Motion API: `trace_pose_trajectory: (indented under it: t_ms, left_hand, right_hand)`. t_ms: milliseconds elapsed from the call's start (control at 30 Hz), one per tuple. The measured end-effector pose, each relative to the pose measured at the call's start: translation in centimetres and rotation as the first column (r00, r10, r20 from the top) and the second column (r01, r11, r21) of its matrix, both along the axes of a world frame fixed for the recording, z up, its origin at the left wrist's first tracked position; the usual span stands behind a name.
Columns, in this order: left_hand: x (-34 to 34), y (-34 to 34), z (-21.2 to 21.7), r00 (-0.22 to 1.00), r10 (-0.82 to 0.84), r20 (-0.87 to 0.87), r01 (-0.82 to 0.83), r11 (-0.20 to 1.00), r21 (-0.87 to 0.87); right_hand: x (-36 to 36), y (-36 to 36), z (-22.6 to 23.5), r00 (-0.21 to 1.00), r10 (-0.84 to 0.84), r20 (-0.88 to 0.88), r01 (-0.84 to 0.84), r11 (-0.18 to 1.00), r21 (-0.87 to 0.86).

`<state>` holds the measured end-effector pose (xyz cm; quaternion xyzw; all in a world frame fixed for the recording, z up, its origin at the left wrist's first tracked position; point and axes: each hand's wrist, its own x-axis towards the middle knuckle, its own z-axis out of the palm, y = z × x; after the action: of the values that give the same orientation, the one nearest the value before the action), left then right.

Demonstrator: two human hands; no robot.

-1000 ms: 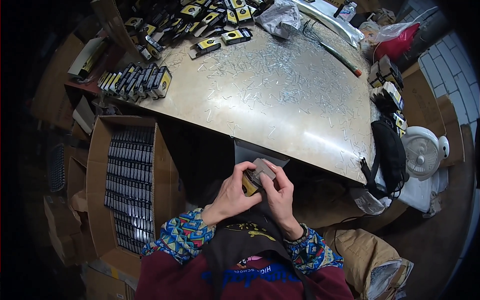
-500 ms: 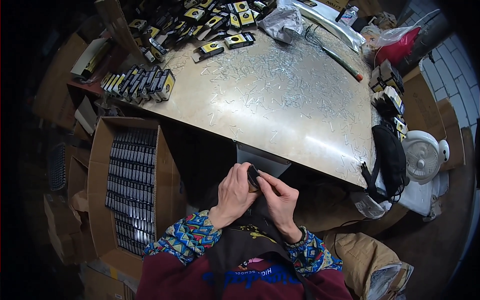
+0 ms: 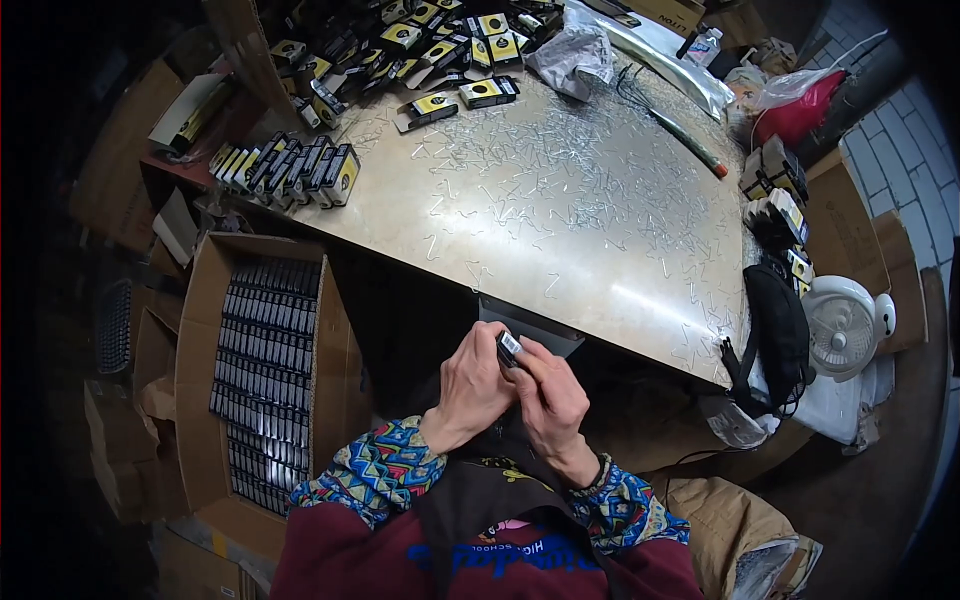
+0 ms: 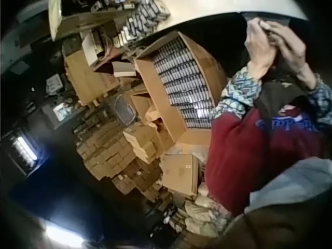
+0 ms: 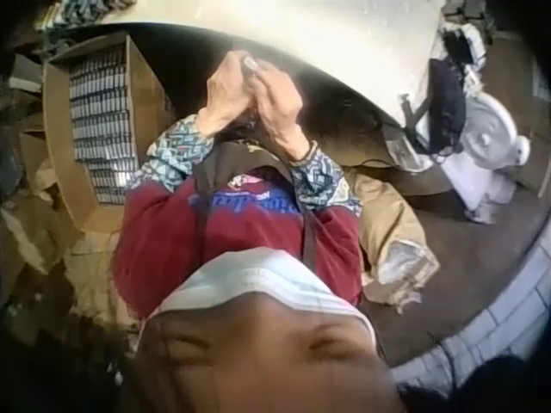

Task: Packaging small yellow boxes into larger containers and clearing the workspace using a brush tool.

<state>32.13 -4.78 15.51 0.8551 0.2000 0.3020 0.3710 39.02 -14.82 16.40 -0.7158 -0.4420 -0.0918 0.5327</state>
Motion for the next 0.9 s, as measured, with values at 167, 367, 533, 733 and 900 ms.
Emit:
trace_pose_trajectory:
  t_ms: [167, 367, 533, 733, 900]
  left_hand:
    - [0.4, 0.0, 0.0, 0.999, -0.035, 0.027, 0.033, 0.998, 0.054]
    - [0.5, -0.3, -0.2, 0.998, -0.052, 0.030, 0.050, 0.996, 0.073]
    - [0.3, -0.2, 0.6, 0.999, -0.033, 0.038, 0.033, 0.999, 0.009]
    - [0.2, -0.3, -0.5, 0.999, 0.008, -0.049, -0.012, 0.997, -0.076]
    - [0.1, -0.5, 0.4, 0.999, -0.017, -0.044, 0.012, 0.994, -0.109]
  right_hand:
    - [1.0, 0.2, 1.1, 0.998, -0.039, 0.049, 0.040, 0.999, -0.009]
    - [1.8, 0.4, 1.7, 0.997, 0.072, -0.041, -0.073, 0.997, -0.034]
    - [3.0, -0.5, 1.7, 0.859, 0.127, -0.496, -0.190, 0.979, -0.078]
    - [1.5, -0.8, 1.4, 0.971, 0.087, -0.224, -0.108, 0.991, -0.082]
    - [1.9, -1.2, 0.9, 0.883, 0.071, -0.464, -0.112, 0.992, -0.061]
